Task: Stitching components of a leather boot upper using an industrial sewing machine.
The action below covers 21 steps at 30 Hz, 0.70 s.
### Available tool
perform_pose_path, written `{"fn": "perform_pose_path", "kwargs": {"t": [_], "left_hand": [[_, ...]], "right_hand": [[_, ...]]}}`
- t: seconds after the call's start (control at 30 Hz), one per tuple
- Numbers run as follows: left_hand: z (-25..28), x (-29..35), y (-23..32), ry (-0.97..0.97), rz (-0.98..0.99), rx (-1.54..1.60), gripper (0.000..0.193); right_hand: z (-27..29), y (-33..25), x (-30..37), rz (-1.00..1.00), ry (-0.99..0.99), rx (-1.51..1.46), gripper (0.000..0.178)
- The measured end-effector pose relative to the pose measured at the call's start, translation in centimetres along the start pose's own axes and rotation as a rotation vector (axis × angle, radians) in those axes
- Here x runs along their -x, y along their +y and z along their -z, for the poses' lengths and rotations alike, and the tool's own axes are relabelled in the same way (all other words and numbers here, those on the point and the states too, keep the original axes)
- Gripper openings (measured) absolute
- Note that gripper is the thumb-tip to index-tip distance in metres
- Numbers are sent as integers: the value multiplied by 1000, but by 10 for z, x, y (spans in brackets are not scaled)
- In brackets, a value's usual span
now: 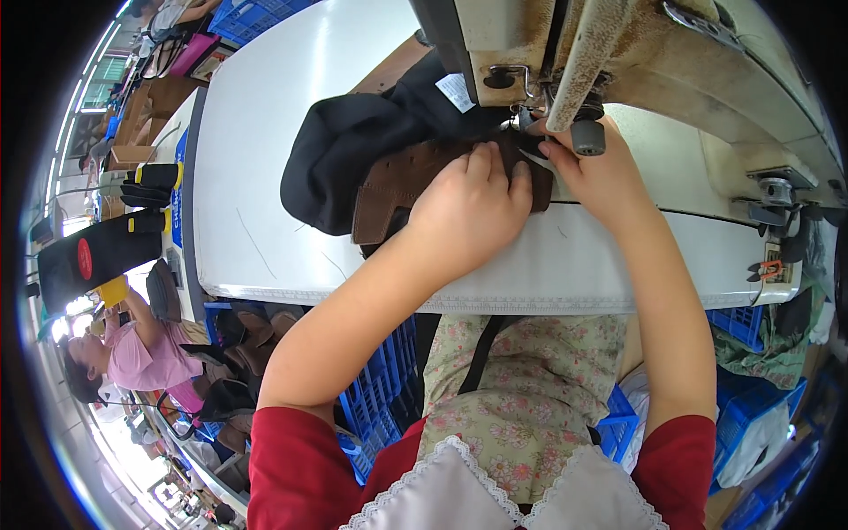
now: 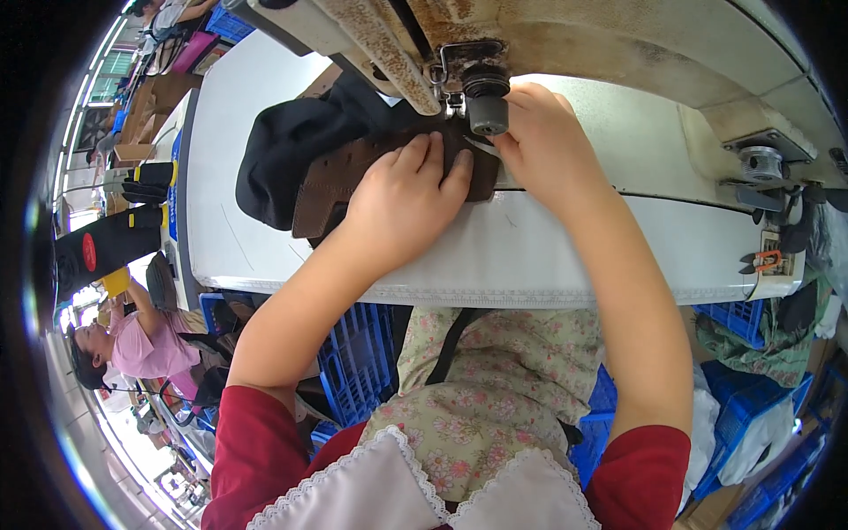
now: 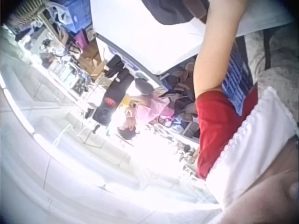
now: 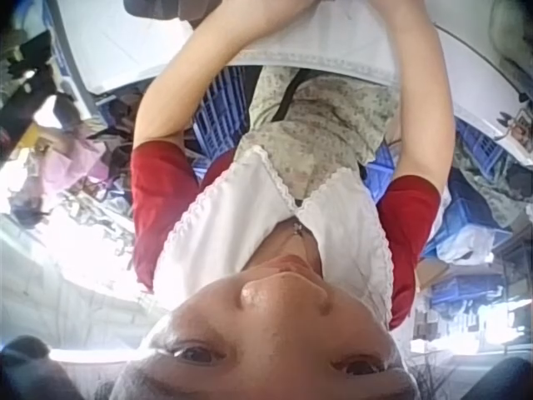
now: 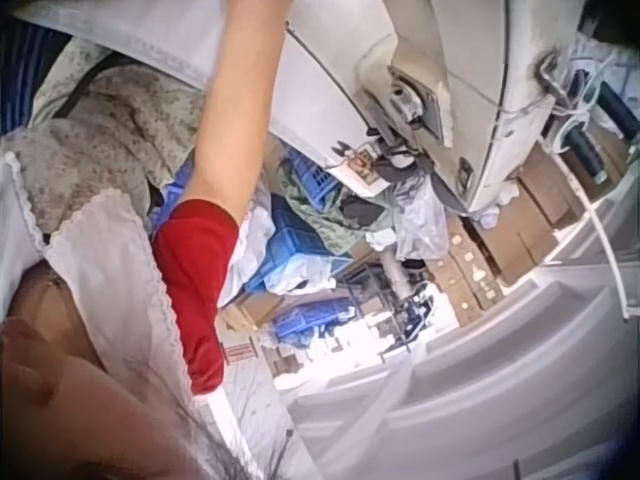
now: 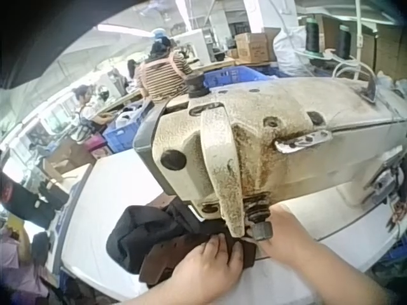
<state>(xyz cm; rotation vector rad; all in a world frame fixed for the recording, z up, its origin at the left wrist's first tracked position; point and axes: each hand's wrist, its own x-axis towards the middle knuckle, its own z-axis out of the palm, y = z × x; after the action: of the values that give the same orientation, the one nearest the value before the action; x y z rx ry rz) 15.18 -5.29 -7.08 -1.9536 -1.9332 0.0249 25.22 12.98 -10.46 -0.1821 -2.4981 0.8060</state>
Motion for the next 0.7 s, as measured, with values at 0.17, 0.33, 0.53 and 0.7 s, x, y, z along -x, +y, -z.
{"fn": "perform_pose_path", "kwargs": {"t": [0.17, 0.33, 0.53, 0.7], "left_hand": [[-1, -2, -4, -20, 6, 22, 40], [-2, -1, -5, -28, 1, 22, 39], [0, -3, -4, -68, 21, 52, 38], [-4, -3, -8, -61, 28, 94, 39]], "right_hand": [[0, -2, -3, 4, 4, 36, 19], [-3, -1, -2, 23, 41, 45, 18], [-3, -3, -2, -19, 34, 87, 19], [-6, 1, -2, 25, 63, 66, 22]]}}
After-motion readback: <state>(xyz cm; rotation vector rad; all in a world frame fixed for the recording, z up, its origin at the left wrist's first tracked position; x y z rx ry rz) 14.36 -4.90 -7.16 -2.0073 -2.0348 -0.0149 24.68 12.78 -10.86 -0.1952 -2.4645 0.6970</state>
